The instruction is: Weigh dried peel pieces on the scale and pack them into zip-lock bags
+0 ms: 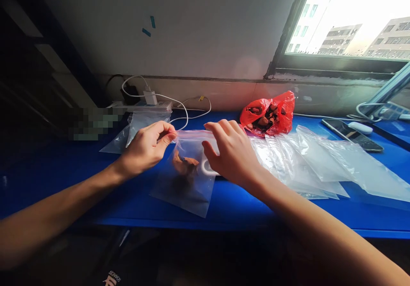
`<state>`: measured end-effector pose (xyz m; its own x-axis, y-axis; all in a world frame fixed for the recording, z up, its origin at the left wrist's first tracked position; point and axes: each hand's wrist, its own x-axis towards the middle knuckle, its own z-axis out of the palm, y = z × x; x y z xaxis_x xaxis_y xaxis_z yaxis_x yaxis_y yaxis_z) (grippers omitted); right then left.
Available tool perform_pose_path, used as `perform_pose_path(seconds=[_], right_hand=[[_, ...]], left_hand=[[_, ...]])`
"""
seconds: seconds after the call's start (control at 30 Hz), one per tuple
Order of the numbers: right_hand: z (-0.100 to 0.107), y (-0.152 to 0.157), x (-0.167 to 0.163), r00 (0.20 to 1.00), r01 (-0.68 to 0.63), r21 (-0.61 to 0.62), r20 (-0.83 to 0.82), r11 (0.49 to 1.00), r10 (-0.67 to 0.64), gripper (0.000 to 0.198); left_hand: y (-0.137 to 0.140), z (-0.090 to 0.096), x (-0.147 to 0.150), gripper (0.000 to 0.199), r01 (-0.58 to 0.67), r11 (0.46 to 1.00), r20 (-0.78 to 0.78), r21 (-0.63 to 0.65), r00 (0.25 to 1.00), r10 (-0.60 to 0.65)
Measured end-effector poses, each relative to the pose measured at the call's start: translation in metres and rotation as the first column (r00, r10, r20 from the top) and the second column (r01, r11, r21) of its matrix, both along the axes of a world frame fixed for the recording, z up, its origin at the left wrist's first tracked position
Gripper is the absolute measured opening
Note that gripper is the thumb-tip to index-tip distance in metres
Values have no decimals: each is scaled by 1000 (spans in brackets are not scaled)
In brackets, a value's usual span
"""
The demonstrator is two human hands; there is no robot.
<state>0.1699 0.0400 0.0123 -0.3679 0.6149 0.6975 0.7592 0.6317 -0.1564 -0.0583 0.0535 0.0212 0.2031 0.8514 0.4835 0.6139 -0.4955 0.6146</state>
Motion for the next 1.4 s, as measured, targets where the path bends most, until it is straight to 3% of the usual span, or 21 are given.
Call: perform_pose_path(seconds=[0.1,0.27,0.57,0.87,1.03,1.27,1.4], right_hand=[[2,-10,-9,998,-50,13,43,999,49,23],[3,-19,-18,989,-97,-18,109,995,98,17],[3,-16,-15,983,-71,-84,163,994,84,17],[0,-15,-18,978,-96,-132,174,987,118,16],[4,-7,-13,988,-110,-162,88,981,125,11],[13,4,1,998,-51,-44,26,998,52,9],[18,10,9,999,-9,-36,-33,999,8,10]], left_hand=[[-10,-1,7,14,89,988,-145,125,987,-71],[-23,-8,17,14,240,954,-193,178,959,-206],[-27,-12,19,13,255,944,-168,208,960,-222],[-25,-5,17,19,353,917,-401,188,880,-257],[-25,2,15,18,326,907,-402,266,893,-203],[-24,22,4,17,202,940,-324,276,940,-107],[-22,28,-2,16,169,937,-275,305,958,-83]])
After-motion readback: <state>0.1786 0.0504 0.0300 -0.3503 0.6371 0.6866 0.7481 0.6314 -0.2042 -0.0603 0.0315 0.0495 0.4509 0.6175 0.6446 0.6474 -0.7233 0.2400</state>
